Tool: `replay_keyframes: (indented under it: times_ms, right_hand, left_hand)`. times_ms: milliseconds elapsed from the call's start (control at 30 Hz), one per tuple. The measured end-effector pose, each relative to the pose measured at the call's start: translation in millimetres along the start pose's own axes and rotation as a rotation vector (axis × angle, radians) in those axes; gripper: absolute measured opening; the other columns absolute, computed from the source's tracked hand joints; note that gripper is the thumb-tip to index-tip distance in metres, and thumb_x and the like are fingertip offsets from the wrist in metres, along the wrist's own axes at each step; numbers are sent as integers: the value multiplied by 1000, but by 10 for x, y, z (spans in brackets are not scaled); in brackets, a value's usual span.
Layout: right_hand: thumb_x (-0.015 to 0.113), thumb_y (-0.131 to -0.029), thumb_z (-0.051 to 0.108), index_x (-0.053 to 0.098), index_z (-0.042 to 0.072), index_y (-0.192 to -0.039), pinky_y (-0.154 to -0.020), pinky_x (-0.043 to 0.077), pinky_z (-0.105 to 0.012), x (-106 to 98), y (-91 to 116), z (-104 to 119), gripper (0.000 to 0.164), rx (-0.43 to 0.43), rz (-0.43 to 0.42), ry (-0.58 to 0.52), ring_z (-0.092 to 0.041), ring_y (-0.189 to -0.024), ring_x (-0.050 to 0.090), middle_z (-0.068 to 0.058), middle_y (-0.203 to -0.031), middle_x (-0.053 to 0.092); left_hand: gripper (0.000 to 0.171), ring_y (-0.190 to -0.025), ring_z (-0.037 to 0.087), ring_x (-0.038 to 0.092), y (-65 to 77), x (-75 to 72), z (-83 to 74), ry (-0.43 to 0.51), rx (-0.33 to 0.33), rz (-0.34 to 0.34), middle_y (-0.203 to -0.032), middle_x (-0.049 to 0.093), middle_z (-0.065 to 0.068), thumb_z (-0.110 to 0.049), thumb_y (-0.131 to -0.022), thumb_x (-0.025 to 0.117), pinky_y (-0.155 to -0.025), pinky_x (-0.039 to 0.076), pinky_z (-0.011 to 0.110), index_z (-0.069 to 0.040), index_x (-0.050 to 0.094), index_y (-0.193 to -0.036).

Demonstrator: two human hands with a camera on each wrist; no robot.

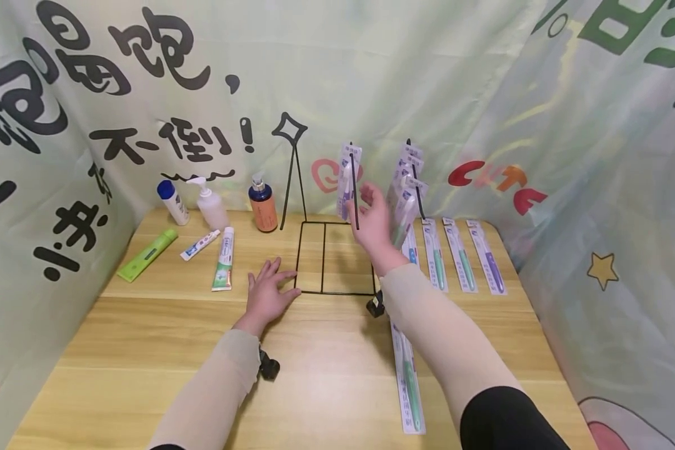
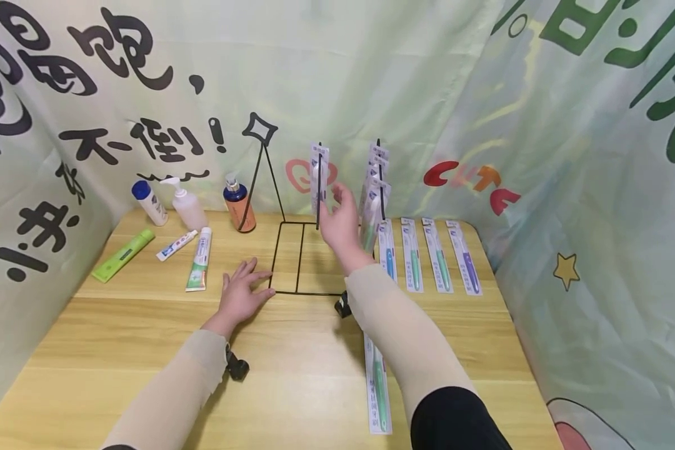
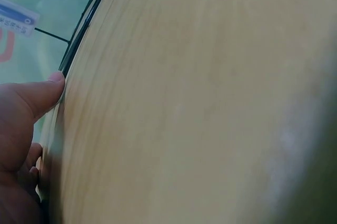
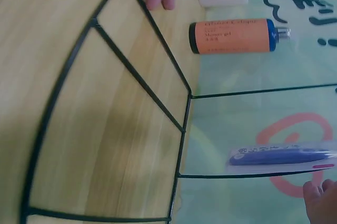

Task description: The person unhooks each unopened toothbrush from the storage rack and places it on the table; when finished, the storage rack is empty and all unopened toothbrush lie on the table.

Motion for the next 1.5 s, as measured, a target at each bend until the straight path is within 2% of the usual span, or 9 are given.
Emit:
replay_keyframes:
  times_ms: [233,433,867,1033,1200,1333,1500]
  right_hand:
    - [67,-99,-5,55,-5,-144,-105,55,-43,57,-167,-91,46,70,-22,-111,-39,-122,66,-28,-128,67]
    - [66,-99,-5,59,-5,-140,-103,56,-44,96,-191,-151,41,84,-30,-107,-39,-118,67,-27,-126,69]
    - [69,-95,-8,67,-7,-125,-94,55,-39,71,-184,-177,30,72,-115,-67,-34,-99,66,-25,-111,72]
    - [70,-95,-8,69,-10,-116,-91,55,-39,60,-166,-152,22,40,-124,-52,-36,-97,66,-27,-108,73]
    - [68,-95,-9,70,-10,-115,-83,55,-32,50,-124,-163,21,16,-123,-62,-31,-90,65,-27,-105,73]
    - [65,-95,-11,71,-9,-116,-80,54,-28,28,-58,-166,22,25,-126,-77,-25,-86,64,-25,-104,73]
    - [62,-96,-12,72,-6,-115,-80,54,-31,-14,60,-153,22,44,-123,-67,-25,-88,64,-21,-103,72]
  left_hand:
    - [48,-160,43,16,-3,18,-5,-5,2,11,-171,29,18,-38,-96,79,-122,-8,73,-14,72,-137]
    - [48,-160,43,15,-3,34,-2,-1,-8,21,-172,29,18,-37,-97,79,-122,-9,72,-14,71,-138]
    - [49,-160,42,16,0,27,-18,3,-2,18,-171,30,18,-38,-96,79,-123,-9,71,-14,71,-138]
    - [49,-160,43,17,1,30,-15,0,3,10,-171,30,19,-37,-96,80,-122,-8,73,-14,71,-138]
    - [49,-159,44,18,13,23,-20,-3,6,-1,-171,30,20,-36,-95,81,-122,-8,73,-13,71,-137]
    - [49,-160,43,17,23,14,-28,4,0,1,-171,30,19,-36,-95,81,-122,-9,72,-13,71,-137]
    - [49,-160,44,17,25,2,-22,-5,0,-6,-171,30,19,-36,-95,81,-122,-8,73,-13,71,-137]
Point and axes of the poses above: each hand's wrist, its own y-axis away from the middle knuckle, its own x-axis out of the palm, z = x × y, the point moved 7 cm from there along -y, towards the middle knuckle
